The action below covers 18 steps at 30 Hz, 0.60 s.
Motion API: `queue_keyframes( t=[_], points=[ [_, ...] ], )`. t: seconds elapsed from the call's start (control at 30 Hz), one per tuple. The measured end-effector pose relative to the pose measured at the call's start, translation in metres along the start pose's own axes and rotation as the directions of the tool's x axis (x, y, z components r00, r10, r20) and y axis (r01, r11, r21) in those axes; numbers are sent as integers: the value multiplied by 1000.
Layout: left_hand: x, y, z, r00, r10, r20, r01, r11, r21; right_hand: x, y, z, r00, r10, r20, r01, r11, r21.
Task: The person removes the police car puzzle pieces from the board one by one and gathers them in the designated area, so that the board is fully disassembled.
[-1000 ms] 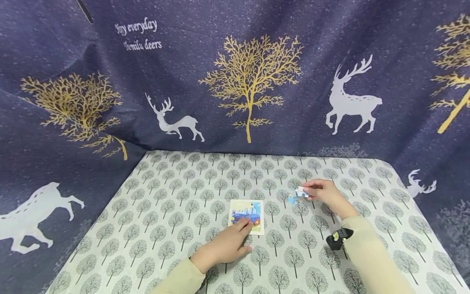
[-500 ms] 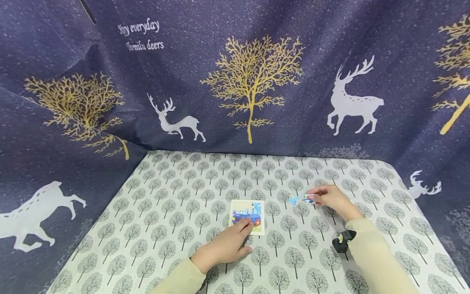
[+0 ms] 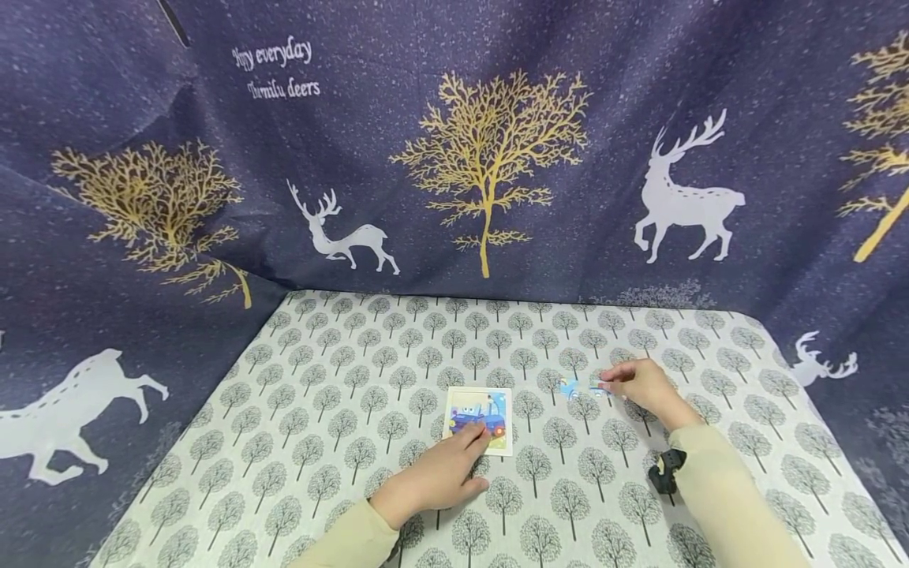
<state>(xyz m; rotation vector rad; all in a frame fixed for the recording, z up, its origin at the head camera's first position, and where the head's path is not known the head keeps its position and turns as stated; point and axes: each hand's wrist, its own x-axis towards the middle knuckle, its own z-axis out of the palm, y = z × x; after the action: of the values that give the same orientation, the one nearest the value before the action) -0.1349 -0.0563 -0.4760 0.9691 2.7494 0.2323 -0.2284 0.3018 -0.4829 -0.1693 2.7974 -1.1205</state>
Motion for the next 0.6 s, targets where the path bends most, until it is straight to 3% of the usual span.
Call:
queue_keyframes(
  t=[0.13,0.33,0.6],
  points=[
    [-1,0,-1,1000,-7,3,7,1000,-12,0,-3,1,1000,-4,-16,4,1000,-9],
    [-2,1,-2,1000,-10,5,10,1000,-15,7,-24,8,994,-105,-36,105,994,14],
    [-1,1,-1,1000,-17,9,17,1000,-7,24,-59,32,987,-160,20,157,982,106]
  ],
)
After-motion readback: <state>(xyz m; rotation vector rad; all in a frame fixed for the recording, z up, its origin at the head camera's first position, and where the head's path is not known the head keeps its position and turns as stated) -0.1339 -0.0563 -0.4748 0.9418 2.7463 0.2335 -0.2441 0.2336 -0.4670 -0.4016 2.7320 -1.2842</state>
